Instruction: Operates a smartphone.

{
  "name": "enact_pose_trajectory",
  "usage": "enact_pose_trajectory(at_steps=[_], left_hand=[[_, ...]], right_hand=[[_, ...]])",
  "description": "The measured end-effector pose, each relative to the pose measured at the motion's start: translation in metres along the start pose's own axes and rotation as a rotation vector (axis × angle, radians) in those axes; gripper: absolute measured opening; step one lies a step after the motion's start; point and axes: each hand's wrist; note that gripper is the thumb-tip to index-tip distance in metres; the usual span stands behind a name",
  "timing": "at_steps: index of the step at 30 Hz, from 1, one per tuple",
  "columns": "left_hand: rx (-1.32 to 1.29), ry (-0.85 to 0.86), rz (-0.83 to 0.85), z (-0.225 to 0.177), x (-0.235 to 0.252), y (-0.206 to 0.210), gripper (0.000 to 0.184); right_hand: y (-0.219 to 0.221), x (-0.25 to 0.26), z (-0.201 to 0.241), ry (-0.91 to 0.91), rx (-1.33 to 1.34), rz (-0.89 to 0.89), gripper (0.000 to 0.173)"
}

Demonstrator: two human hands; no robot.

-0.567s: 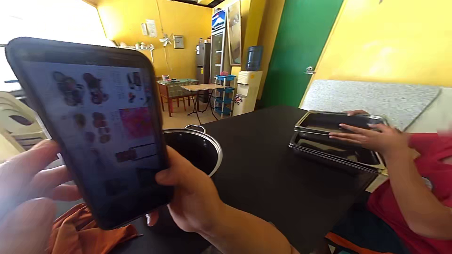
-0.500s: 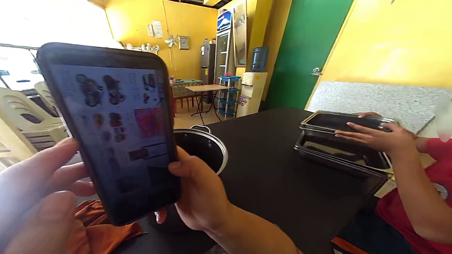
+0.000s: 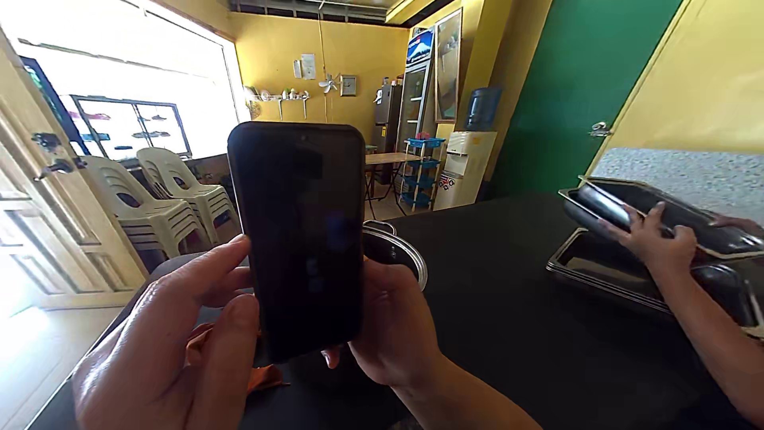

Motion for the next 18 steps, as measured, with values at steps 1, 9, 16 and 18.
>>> enact_pose_trajectory(at_steps=[1,9,16,18], left_hand=[[0.007,0.005,-0.005,-0.0003,0.0007,0.0006,0.038],[0.011,0.002,-0.034,-0.0061,0.0055,0.0019,0.035],[-0.013,0.022,-0.05,-0.0066,0.0068,0.0031,0.032],[-0.016,0.031,-0.064,-0.0065,0.0066,0.006,0.031]], right_hand=[[-0.0002,0.0003,-0.0005,-0.001,0.012,-0.006,0.046],[0.0036,-0.0029,-0.0016,0.014,0.003,-0.012,0.039],[0.0049,-0.0044,-0.0023,-0.011,-0.034,0.046,0.027],[0.0075,-0.0053,-0.0027,-0.031,-0.14,0.023,0.028]])
Point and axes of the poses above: each hand's wrist, its own x-axis towards the middle knuckle, its own y-axis out of the palm, z = x × y, and after that the axes turned 10 degrees about y, right-handed
